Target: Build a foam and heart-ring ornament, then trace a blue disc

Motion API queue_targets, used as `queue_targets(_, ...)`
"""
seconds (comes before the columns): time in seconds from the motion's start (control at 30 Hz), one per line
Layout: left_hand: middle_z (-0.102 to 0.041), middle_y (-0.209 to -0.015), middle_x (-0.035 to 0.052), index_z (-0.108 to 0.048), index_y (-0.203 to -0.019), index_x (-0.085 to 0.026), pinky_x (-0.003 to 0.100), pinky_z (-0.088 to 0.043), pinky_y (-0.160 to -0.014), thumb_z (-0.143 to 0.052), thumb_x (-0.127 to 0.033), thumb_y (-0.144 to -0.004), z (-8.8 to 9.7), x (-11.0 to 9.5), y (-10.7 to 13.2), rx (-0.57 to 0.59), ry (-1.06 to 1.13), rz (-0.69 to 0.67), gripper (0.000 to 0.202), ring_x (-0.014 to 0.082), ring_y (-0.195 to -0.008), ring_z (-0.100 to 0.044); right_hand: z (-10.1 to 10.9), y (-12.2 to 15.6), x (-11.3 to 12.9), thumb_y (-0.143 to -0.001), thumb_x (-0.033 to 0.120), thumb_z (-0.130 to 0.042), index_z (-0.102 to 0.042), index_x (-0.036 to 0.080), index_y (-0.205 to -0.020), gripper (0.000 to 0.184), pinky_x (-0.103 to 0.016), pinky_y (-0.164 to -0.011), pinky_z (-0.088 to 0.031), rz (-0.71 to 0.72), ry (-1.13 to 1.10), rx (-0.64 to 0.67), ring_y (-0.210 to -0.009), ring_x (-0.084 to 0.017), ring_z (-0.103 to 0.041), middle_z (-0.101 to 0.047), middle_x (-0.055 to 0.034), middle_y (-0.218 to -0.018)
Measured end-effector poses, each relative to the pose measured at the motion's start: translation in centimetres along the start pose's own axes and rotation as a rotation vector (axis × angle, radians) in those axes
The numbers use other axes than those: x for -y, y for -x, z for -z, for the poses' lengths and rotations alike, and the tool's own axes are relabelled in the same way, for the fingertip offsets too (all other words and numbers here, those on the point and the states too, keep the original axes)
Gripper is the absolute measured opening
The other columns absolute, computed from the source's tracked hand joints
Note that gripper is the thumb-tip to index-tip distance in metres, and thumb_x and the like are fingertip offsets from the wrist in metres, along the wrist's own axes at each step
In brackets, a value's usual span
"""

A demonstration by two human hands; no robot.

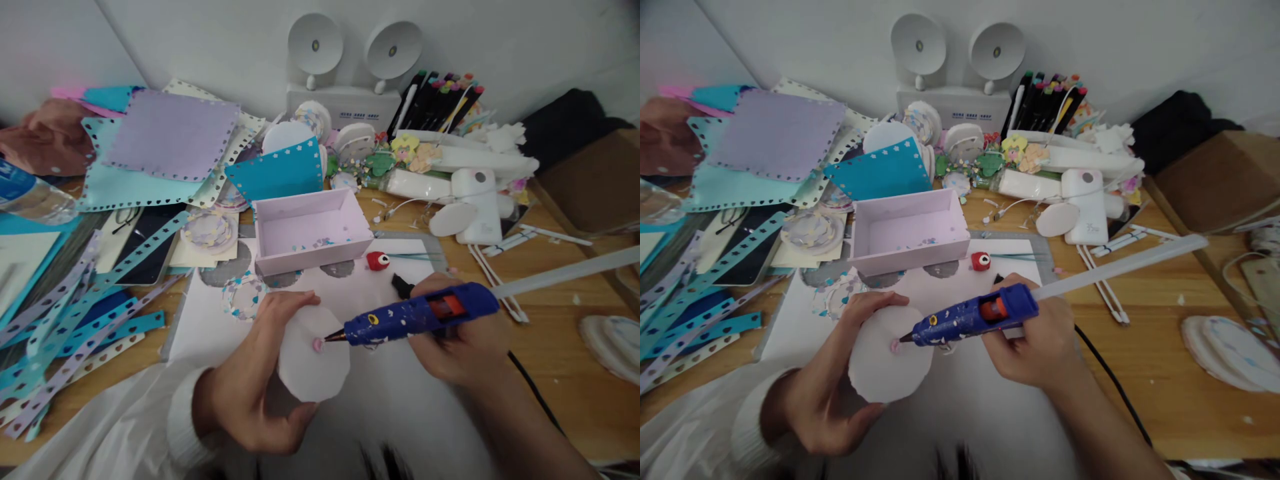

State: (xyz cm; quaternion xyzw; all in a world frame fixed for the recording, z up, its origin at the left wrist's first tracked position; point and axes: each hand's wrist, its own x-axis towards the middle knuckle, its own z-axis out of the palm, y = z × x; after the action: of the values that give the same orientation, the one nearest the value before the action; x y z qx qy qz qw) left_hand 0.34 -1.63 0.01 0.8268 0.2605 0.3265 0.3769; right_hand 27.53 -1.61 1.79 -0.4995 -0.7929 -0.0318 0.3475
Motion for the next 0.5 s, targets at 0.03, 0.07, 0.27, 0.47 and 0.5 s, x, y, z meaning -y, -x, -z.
queue_targets(0.03, -0.035, -0.134, 0.0156, -0.017, -0.146, -0.013, 0.048, -0.031, -0.104, -0.064, -0.025, -0.055, 0.02, 0.00, -0.01, -0.001, -0.001, -0.002, 0.102, 0.0355, -0.123, -0.037, 0.03, -0.03, 0.02, -0.074, 0.021, -0.057, -0.049, 0.024, -0.080, 0.011, -0.038, -0.066, -0.048, 0.018, -0.005, 0.003, -0.057, -0.019, -0.061, -0.060, 0.0010, -0.066)
queue_targets(0.07, -0.036, -0.134, 0.0155, -0.017, -0.146, -0.013, 0.048, -0.031, -0.104, -0.064, -0.025, -0.055, 0.03, 0.00, -0.02, -0.001, -0.002, -0.002, 0.102, 0.0355, -0.123, -0.037, 0.07, -0.05, 0.05, -0.074, 0.020, -0.057, -0.048, 0.024, -0.081, 0.012, -0.038, -0.065, -0.048, 0.021, -0.014, 0.017, -0.056, -0.019, -0.061, -0.059, 0.0008, -0.067)
queue_targets(0.27, -0.036, -0.134, 0.0168, -0.017, -0.146, -0.014, 0.050, -0.033, -0.100, -0.066, -0.026, -0.055, -0.03, 0.11, 0.07, -0.003, 0.007, -0.003, 0.105, 0.0377, -0.121, -0.039, 0.29, 0.05, 0.14, -0.075, 0.020, -0.057, -0.048, 0.025, -0.080, 0.011, -0.047, -0.082, -0.044, -0.004, -0.034, 0.048, -0.059, -0.021, -0.062, -0.060, 0.0015, -0.066)
queue_targets(0.47, -0.035, -0.134, 0.0166, -0.017, -0.146, -0.015, 0.049, -0.033, -0.101, -0.065, -0.026, -0.055, -0.03, 0.21, 0.07, -0.007, 0.016, 0.002, 0.104, 0.0369, -0.121, -0.038, 0.17, 0.28, 0.07, -0.072, 0.021, -0.057, -0.048, 0.026, -0.079, 0.013, -0.047, -0.083, -0.045, -0.058, -0.068, 0.051, -0.061, -0.022, -0.064, -0.060, 0.0018, -0.067)
queue_targets(0.5, -0.035, -0.134, 0.0166, -0.017, -0.146, -0.014, 0.049, -0.033, -0.101, -0.066, -0.026, -0.055, -0.02, 0.21, 0.05, -0.005, 0.017, 0.006, 0.104, 0.0366, -0.121, -0.038, 0.15, 0.33, 0.05, -0.072, 0.022, -0.057, -0.047, 0.026, -0.079, 0.013, -0.046, -0.083, -0.045, -0.073, -0.061, 0.054, -0.062, -0.022, -0.064, -0.060, 0.0021, -0.067)
